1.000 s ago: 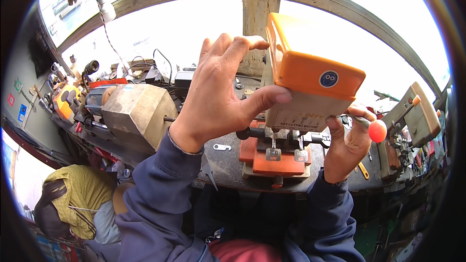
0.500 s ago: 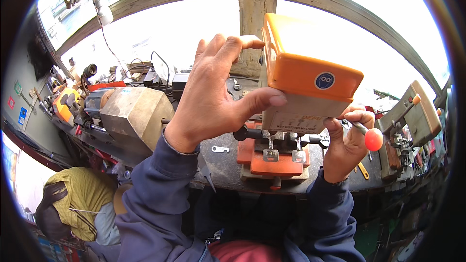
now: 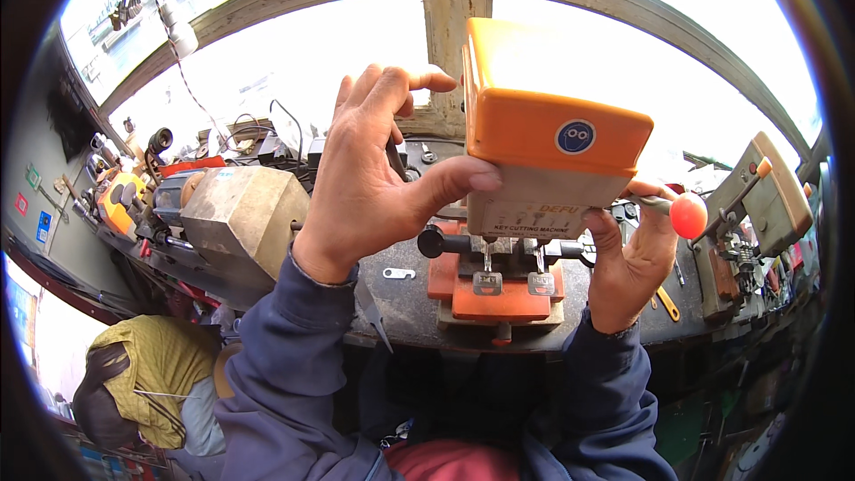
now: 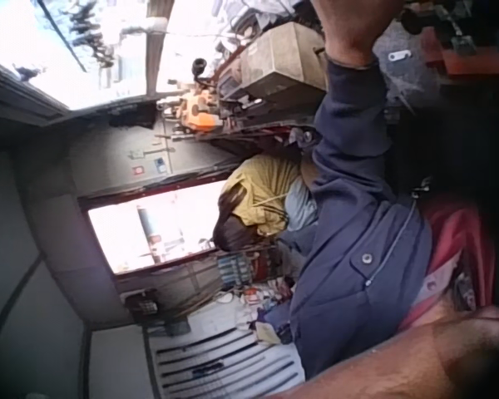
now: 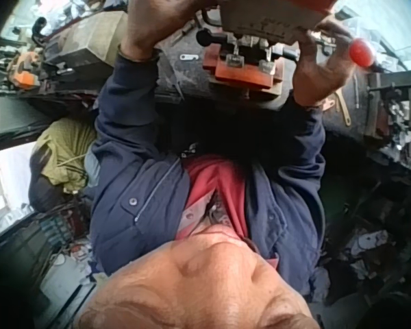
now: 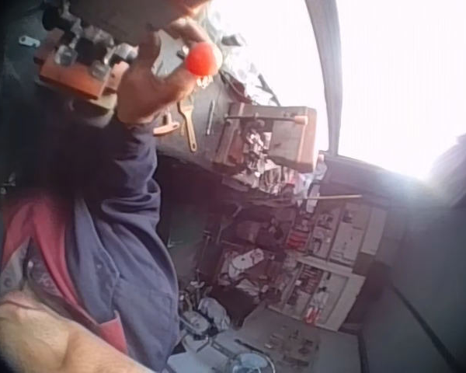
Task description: The person secures a key and a blank into a key-cutting machine, then operates the machine to duplicate the key. They repeatedly adjust the keys and machine levers to align and cut the blank, then remove the finished key.
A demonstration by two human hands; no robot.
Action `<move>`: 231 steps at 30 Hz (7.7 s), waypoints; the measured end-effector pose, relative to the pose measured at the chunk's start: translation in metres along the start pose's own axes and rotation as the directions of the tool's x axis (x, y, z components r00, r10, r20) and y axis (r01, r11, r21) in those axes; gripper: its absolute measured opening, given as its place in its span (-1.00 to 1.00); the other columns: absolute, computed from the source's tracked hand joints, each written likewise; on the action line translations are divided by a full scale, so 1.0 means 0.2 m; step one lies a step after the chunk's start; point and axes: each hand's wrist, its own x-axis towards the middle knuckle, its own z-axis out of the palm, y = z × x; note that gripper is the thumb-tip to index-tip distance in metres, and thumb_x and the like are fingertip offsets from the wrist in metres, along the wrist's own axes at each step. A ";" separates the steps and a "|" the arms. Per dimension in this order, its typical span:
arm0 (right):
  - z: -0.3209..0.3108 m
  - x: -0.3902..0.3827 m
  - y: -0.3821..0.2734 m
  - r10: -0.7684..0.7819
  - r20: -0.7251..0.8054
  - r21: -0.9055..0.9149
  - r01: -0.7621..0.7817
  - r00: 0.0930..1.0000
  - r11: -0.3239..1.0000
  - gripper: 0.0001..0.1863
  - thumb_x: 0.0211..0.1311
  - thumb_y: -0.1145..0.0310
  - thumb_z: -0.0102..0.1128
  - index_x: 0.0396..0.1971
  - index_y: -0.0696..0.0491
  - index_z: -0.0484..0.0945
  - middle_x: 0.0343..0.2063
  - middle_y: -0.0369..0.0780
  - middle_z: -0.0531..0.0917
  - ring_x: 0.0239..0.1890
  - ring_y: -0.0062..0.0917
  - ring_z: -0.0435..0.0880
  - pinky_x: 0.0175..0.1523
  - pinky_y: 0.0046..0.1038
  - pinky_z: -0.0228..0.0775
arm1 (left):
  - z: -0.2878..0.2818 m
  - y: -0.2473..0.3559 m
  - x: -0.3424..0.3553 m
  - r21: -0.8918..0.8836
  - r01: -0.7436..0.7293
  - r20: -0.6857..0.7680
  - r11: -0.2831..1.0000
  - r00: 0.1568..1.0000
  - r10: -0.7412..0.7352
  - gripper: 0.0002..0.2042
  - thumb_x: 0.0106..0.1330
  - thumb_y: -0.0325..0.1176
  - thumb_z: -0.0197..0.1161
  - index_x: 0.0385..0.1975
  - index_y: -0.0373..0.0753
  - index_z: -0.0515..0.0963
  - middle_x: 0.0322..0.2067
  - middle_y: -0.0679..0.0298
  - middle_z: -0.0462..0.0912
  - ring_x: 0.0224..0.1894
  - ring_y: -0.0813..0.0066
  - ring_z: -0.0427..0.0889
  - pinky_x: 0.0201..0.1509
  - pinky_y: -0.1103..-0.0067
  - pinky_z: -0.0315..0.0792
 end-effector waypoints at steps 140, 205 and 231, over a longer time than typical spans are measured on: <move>0.06 -0.08 0.04 -0.031 -0.042 0.248 0.040 0.999 0.968 -0.61 0.35 0.60 0.47 -0.04 0.07 0.39 -0.02 -0.16 0.57 0.08 -0.45 0.55 0.36 -0.30 0.32 | -0.01 0.03 -0.01 0.095 -0.105 0.080 0.990 0.992 0.098 -0.23 0.20 0.32 0.51 0.14 -0.27 0.59 -0.19 0.12 0.53 -0.09 0.15 0.52 0.19 0.21 0.24; 0.05 -0.08 0.04 0.001 -0.058 0.187 0.010 0.998 0.982 -0.54 0.28 0.55 0.55 0.06 0.10 0.47 -0.03 -0.17 0.64 0.10 -0.39 0.64 0.30 -0.32 0.44 | -0.01 0.07 -0.02 0.077 -0.008 0.043 0.997 0.999 0.005 -0.19 0.15 0.34 0.55 0.13 -0.30 0.62 -0.24 0.24 0.51 -0.24 0.34 0.48 0.35 0.21 0.24; 0.03 -0.02 0.03 0.025 0.024 0.304 -0.031 0.999 0.952 -0.57 0.17 0.70 0.56 -0.19 0.03 0.44 -0.21 -0.26 0.61 -0.08 -0.49 0.59 0.14 -0.37 0.49 | 0.00 0.06 -0.03 -0.002 0.040 -0.010 0.999 0.999 -0.040 -0.12 0.04 0.38 0.60 0.12 -0.32 0.63 -0.31 0.30 0.41 -0.19 0.39 0.34 -0.17 0.46 0.32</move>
